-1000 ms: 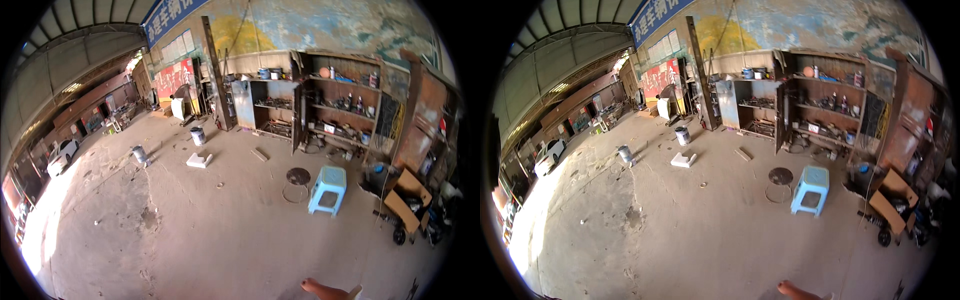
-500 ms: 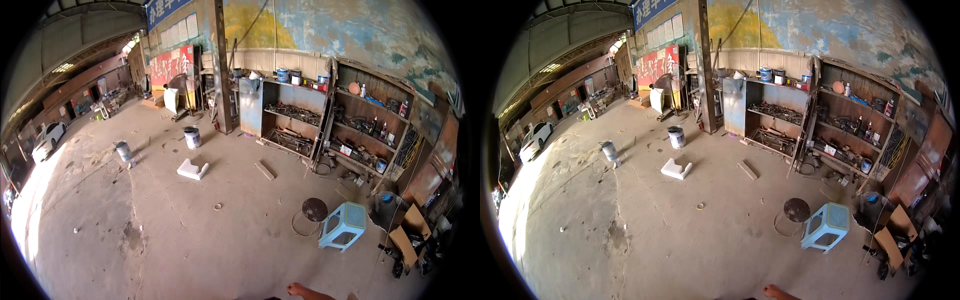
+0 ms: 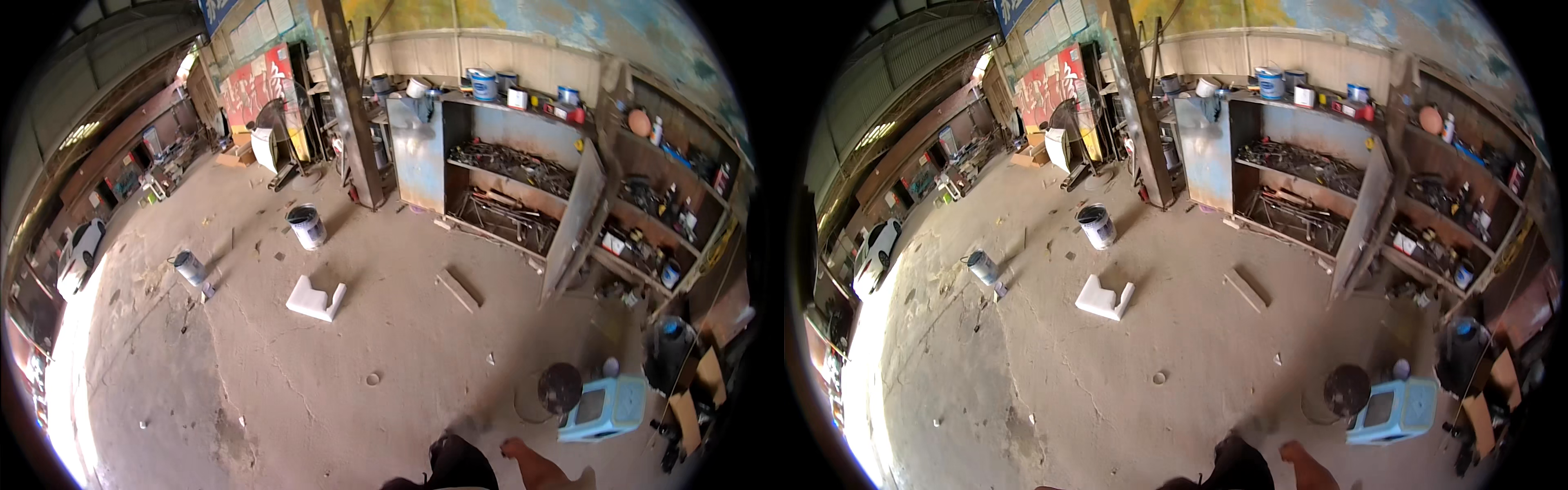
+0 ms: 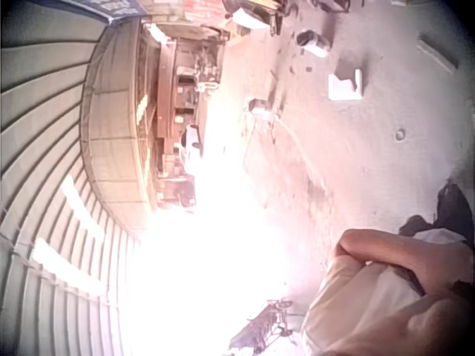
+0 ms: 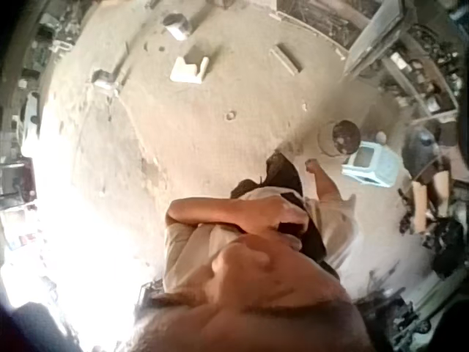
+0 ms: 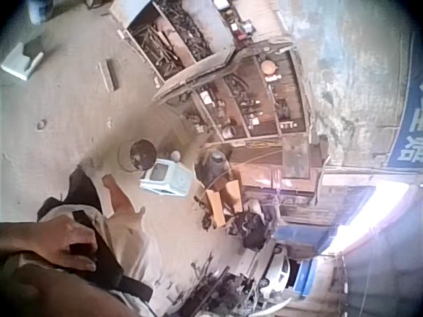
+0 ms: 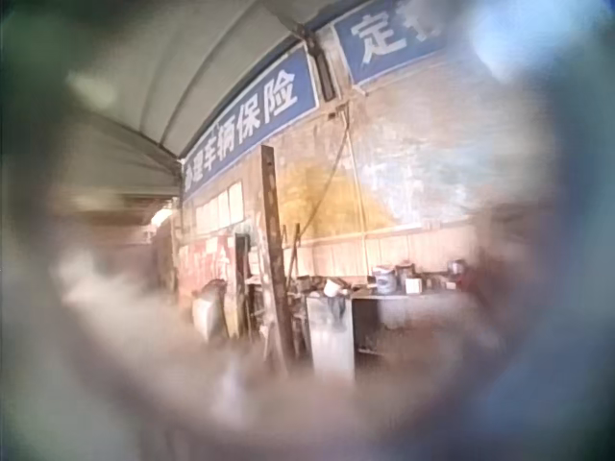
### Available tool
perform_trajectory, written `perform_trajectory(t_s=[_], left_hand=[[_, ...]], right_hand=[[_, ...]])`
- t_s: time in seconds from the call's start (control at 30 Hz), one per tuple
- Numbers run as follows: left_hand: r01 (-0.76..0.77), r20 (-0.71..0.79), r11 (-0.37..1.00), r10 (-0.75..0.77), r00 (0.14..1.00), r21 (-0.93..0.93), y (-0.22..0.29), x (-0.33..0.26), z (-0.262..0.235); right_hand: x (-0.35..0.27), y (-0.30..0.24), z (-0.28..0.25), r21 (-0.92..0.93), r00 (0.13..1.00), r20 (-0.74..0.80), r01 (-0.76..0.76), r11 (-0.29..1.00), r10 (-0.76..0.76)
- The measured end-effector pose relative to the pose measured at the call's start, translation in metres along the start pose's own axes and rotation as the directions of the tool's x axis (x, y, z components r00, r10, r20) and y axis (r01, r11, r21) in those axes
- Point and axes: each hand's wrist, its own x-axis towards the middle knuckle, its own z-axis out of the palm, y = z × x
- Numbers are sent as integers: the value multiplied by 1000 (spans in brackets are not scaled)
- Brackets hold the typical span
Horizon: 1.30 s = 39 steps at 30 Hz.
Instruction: The person works on a white car in a garage, using a chain puller and metal bar to straighten the undercarriage. They attach chains to the car frame, pull the chain to apply tension, and use a hammer to adjust the frame. The person also retrieves a long metal bar from a shelf and places it inside the car.
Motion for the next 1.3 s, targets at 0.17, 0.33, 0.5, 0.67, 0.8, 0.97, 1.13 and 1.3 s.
perform_trajectory(t_s=[0.17,0.33,0.5,0.67,0.8,0.97,1.13,1.3], left_hand=[[-194,-1,976,195,981,94,17,25,-144],[-361,-31,927,366,930,97,-7,44,-311],[-356,-14,932,358,934,67,-12,46,-504],[-256,61,964,252,966,68,17,61,-690],[-207,19,967,207,978,150,0,83,-827],[-230,-81,964,242,967,135,-15,97,-998],[-105,-378,991,127,917,77,-10,86,-1161],[307,-683,921,-384,621,-238,-128,5,-1323]], right_hand=[[65,-179,-255,-144,780,-586,168,975,-221],[121,-368,-409,68,814,-501,376,924,-294],[195,-423,-478,17,912,-335,257,966,-237],[274,-363,-497,281,976,-194,-41,959,99],[324,-369,-571,190,959,28,-282,940,282],[452,-435,-726,-5,983,-141,-122,993,120],[553,-653,-955,-102,855,-502,90,991,-129],[552,-907,-1186,-95,351,-836,663,743,-421]])
